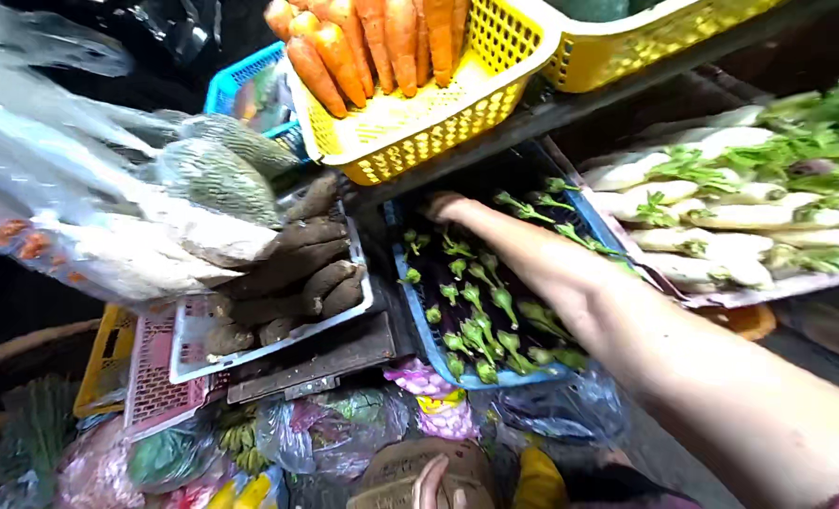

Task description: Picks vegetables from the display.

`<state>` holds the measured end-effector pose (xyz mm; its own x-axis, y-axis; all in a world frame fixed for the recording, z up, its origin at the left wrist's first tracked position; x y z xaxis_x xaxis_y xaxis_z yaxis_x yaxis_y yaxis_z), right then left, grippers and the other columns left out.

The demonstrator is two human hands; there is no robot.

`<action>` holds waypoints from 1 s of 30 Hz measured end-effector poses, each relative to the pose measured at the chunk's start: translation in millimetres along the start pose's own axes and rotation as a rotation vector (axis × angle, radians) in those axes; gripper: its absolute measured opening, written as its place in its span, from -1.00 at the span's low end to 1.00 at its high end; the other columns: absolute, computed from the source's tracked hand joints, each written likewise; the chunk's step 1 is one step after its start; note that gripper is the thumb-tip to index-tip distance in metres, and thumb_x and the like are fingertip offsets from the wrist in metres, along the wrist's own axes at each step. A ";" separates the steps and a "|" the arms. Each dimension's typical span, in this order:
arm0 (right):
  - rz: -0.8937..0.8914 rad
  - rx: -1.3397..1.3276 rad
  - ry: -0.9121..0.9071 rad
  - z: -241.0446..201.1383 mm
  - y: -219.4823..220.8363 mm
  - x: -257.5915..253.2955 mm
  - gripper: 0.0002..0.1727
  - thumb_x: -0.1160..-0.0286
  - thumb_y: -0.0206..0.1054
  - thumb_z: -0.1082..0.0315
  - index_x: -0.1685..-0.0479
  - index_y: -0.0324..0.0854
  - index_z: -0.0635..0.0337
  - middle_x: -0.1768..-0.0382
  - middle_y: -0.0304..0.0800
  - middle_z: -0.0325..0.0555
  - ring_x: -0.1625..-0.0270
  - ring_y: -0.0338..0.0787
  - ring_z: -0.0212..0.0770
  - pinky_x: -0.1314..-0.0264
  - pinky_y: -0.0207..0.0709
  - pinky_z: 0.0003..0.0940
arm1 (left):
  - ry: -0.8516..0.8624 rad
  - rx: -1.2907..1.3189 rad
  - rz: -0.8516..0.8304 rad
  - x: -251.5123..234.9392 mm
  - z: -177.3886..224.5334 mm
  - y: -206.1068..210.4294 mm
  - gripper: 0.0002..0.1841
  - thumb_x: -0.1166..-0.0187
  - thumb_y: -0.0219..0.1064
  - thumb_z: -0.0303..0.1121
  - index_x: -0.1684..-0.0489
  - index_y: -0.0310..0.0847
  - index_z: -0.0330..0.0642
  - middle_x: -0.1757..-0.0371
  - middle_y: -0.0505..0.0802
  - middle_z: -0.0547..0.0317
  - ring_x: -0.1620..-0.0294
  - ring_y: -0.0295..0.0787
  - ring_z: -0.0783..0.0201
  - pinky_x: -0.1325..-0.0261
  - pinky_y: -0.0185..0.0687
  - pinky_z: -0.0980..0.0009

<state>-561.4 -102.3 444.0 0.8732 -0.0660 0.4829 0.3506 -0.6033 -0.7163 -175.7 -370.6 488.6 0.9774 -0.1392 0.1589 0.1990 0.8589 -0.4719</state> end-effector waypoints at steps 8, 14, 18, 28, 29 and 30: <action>-0.065 -0.412 -0.836 68.9 -42.3 301.0 -0.56 -0.63 0.33 0.23 -0.39 0.68 0.25 0.00 0.89 -0.11 0.02 0.84 -0.36 -0.07 0.75 -0.43 | -0.212 -0.308 -0.971 36.2 -40.7 160.7 -0.58 -0.76 0.16 -0.33 -0.50 0.58 -0.31 -0.43 0.75 -0.18 -0.44 0.72 -0.02 -0.57 0.53 0.04; -0.335 -0.861 -0.322 291.3 76.5 402.8 -0.62 -0.73 0.15 0.29 -0.24 0.74 0.34 0.04 0.94 -0.14 0.19 0.85 -0.48 0.12 0.75 -0.53 | -0.205 -0.420 -1.323 52.2 -74.0 306.4 -0.59 -0.80 0.06 -0.41 -0.56 0.52 -0.32 -0.50 0.69 -0.22 -0.50 0.66 -0.06 -0.62 0.46 0.02; -0.412 -0.929 0.276 399.1 225.9 417.7 -0.68 -0.79 0.13 0.43 -0.29 0.69 0.37 -0.14 0.83 0.16 0.02 0.86 -0.08 -0.08 0.73 -0.09 | -0.138 -0.601 -1.243 8.3 -120.3 403.2 -0.60 -0.77 0.05 -0.46 -0.50 0.56 -0.33 -0.52 0.67 -0.23 -0.52 0.63 -0.10 -0.63 0.45 0.00; -0.269 -1.551 0.557 436.9 473.5 423.8 -0.60 -0.73 0.21 0.40 -0.45 0.53 0.39 -0.25 0.74 0.19 -0.10 0.80 -0.06 -0.22 0.67 -0.10 | -0.139 -1.013 -1.018 -94.8 -266.8 563.0 -0.33 -0.63 0.27 -0.46 -0.79 0.19 -0.29 -0.72 0.45 -0.27 -0.69 0.42 -0.20 -0.70 0.34 -0.09; -0.267 -1.598 0.573 431.9 492.4 427.8 -0.60 -0.73 0.25 0.34 -0.43 0.55 0.40 -0.23 0.76 0.19 -0.13 0.81 -0.05 -0.27 0.68 -0.09 | -0.130 -1.027 -0.974 -99.6 -277.4 569.8 -0.26 -0.65 0.30 -0.41 -0.85 0.07 -0.26 -0.74 0.42 -0.26 -0.72 0.39 -0.20 -0.72 0.31 -0.11; -0.232 -1.617 0.557 429.3 509.6 431.9 -0.59 -0.70 0.28 0.32 -0.36 0.58 0.44 -0.19 0.79 0.20 -0.12 0.84 -0.05 -0.28 0.69 -0.09 | -0.120 -1.035 -0.955 -103.8 -288.1 577.1 -0.21 -0.62 0.35 -0.37 -0.86 0.02 -0.29 -0.77 0.38 -0.27 -0.76 0.33 -0.18 -0.75 0.24 -0.09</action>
<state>139.8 -97.1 71.3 0.5220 0.0963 0.8475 -0.5316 -0.7403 0.4116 -141.9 -2.4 -50.1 0.4377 -0.3660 0.8212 0.7836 -0.2927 -0.5481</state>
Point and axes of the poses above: each hand's wrist, its own x-axis away from the middle knuckle, its own y-axis out of the palm, z = x × y, the point moved 10 cm from there along -x, towards the middle knuckle
